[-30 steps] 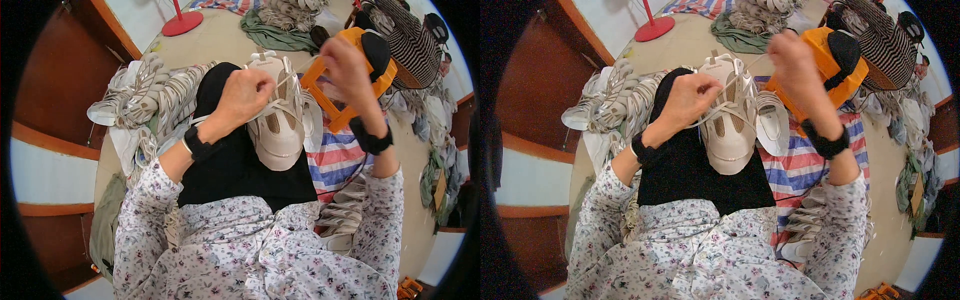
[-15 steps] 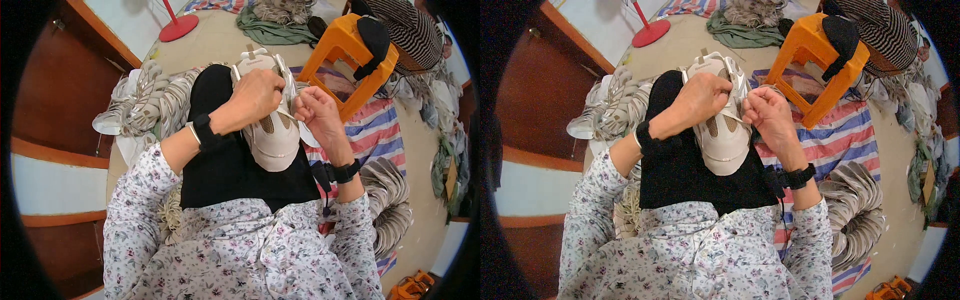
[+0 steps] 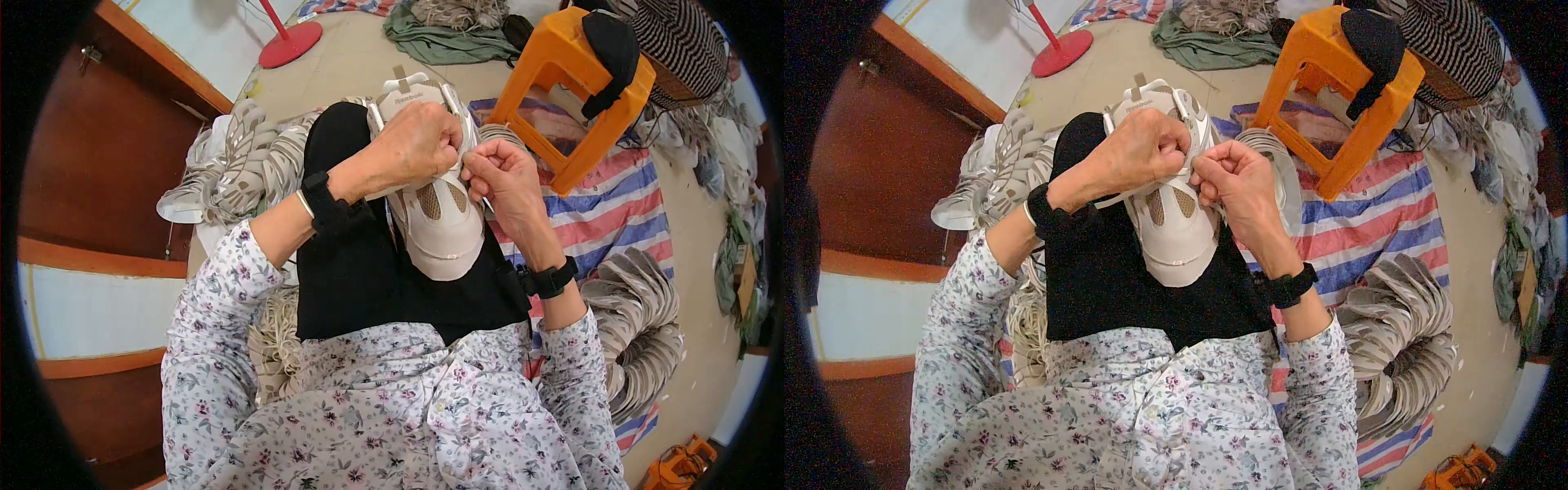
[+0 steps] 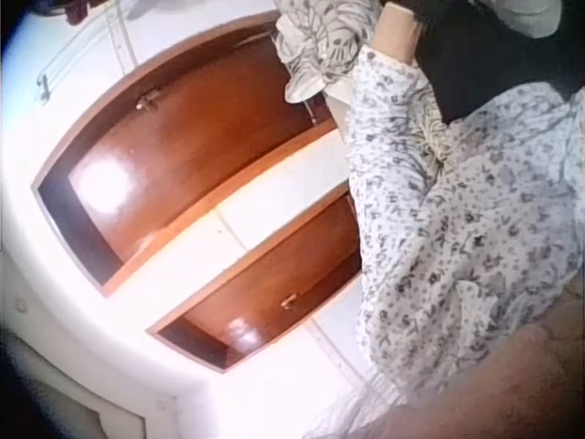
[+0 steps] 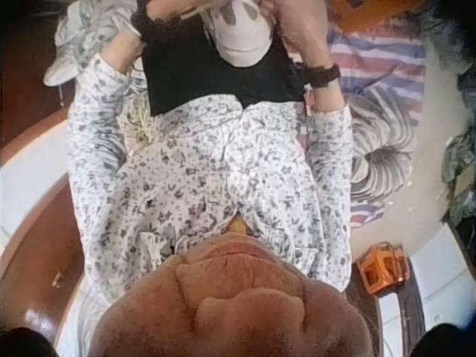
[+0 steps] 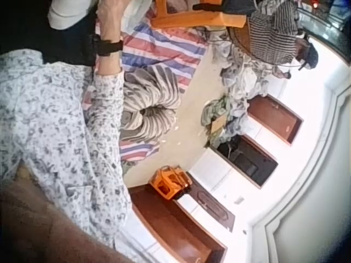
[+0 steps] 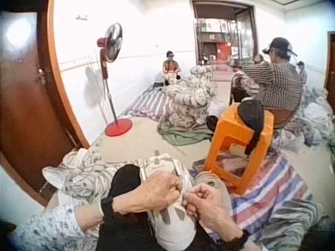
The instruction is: Thread laces through the eyelets of a shoe and tie them as part of the finishing process.
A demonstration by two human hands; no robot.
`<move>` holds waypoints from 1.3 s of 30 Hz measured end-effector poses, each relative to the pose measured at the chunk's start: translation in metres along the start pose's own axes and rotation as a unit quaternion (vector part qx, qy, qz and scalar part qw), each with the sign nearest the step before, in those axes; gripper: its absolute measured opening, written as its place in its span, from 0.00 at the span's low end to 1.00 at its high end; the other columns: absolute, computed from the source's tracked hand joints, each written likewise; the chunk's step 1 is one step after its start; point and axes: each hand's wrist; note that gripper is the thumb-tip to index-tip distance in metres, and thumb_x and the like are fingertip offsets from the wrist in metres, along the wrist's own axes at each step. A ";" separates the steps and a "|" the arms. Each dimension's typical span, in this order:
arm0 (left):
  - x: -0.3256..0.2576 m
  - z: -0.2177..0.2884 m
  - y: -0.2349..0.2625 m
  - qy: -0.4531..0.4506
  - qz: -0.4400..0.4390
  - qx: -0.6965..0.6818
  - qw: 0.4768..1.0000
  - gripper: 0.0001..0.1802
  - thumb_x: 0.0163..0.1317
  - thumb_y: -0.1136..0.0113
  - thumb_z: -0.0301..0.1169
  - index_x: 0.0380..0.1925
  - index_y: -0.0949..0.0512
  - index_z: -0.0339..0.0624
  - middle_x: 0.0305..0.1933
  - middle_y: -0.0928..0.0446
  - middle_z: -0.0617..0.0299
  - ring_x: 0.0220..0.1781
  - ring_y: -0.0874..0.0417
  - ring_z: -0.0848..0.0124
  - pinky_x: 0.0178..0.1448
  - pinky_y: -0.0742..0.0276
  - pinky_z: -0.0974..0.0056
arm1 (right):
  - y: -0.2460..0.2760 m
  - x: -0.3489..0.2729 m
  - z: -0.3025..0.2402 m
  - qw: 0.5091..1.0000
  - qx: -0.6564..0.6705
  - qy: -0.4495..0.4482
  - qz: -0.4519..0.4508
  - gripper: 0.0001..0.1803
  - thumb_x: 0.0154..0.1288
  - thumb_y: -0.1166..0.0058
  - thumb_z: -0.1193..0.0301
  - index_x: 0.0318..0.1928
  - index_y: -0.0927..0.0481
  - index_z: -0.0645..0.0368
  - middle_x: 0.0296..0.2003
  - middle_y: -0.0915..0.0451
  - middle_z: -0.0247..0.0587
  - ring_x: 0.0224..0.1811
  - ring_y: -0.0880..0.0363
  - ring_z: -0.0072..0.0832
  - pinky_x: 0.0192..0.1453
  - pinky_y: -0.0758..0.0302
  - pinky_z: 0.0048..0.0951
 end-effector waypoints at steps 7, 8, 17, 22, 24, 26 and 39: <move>-0.011 0.007 0.005 0.152 -0.009 -0.086 0.985 0.08 0.49 0.43 0.25 0.25 0.20 0.28 0.14 0.30 0.56 0.18 0.30 0.72 0.27 0.31 0.63 | -0.005 -0.007 0.003 0.999 0.035 0.016 -0.013 0.06 0.69 0.42 0.76 0.39 0.26 0.64 0.27 0.20 0.38 0.21 0.28 0.16 0.26 0.26 0.20; -0.015 0.010 0.004 0.197 0.010 -0.117 0.973 0.09 0.49 0.43 0.25 0.25 0.19 0.29 0.14 0.29 0.57 0.18 0.30 0.72 0.27 0.30 0.63 | -0.006 -0.008 0.003 0.999 0.029 0.021 -0.011 0.05 0.69 0.43 0.76 0.39 0.26 0.64 0.27 0.20 0.38 0.21 0.28 0.16 0.26 0.26 0.20; -0.045 -0.011 0.034 0.053 0.221 0.191 0.955 0.07 0.55 0.43 0.25 0.30 0.17 0.37 0.16 0.25 0.54 0.18 0.23 0.68 0.27 0.27 0.62 | 0.001 -0.007 0.002 0.999 0.005 0.045 -0.009 0.04 0.69 0.43 0.76 0.39 0.24 0.64 0.28 0.20 0.37 0.22 0.28 0.16 0.27 0.27 0.19; -0.118 -0.086 0.140 0.142 0.278 0.278 0.908 0.09 0.56 0.41 0.31 0.30 0.15 0.38 0.22 0.20 0.49 0.25 0.16 0.58 0.34 0.22 0.57 | 0.041 0.041 -0.044 0.973 -0.138 0.182 0.038 0.04 0.70 0.44 0.75 0.40 0.23 0.62 0.28 0.19 0.35 0.22 0.27 0.16 0.25 0.29 0.20; -0.156 -0.116 0.181 0.207 0.307 0.329 0.869 0.10 0.56 0.41 0.32 0.31 0.14 0.39 0.26 0.17 0.49 0.29 0.14 0.56 0.37 0.20 0.59 | 0.057 0.070 -0.071 0.955 -0.182 0.205 0.116 0.03 0.69 0.44 0.75 0.39 0.22 0.62 0.28 0.20 0.34 0.22 0.27 0.17 0.25 0.29 0.21; -0.199 -0.136 0.215 0.289 0.304 0.413 0.809 0.12 0.55 0.40 0.35 0.32 0.14 0.40 0.30 0.16 0.49 0.33 0.13 0.54 0.41 0.19 0.57 | 0.060 0.090 -0.084 0.947 -0.178 0.230 0.135 0.04 0.68 0.42 0.75 0.39 0.23 0.63 0.29 0.20 0.34 0.22 0.27 0.17 0.25 0.29 0.21; -0.299 -0.179 0.204 0.318 0.323 0.358 0.816 0.13 0.55 0.43 0.33 0.31 0.15 0.36 0.23 0.19 0.49 0.27 0.16 0.62 0.36 0.23 0.60 | -0.039 -0.005 -0.035 0.671 -0.609 0.409 -0.104 0.08 0.56 0.36 0.73 0.34 0.22 0.57 0.34 0.26 0.39 0.41 0.28 0.36 0.47 0.37 0.37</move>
Point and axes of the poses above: each hand's wrist, its own x-axis towards the middle knuckle, its own y-axis out of the back of the hand, z = x × y
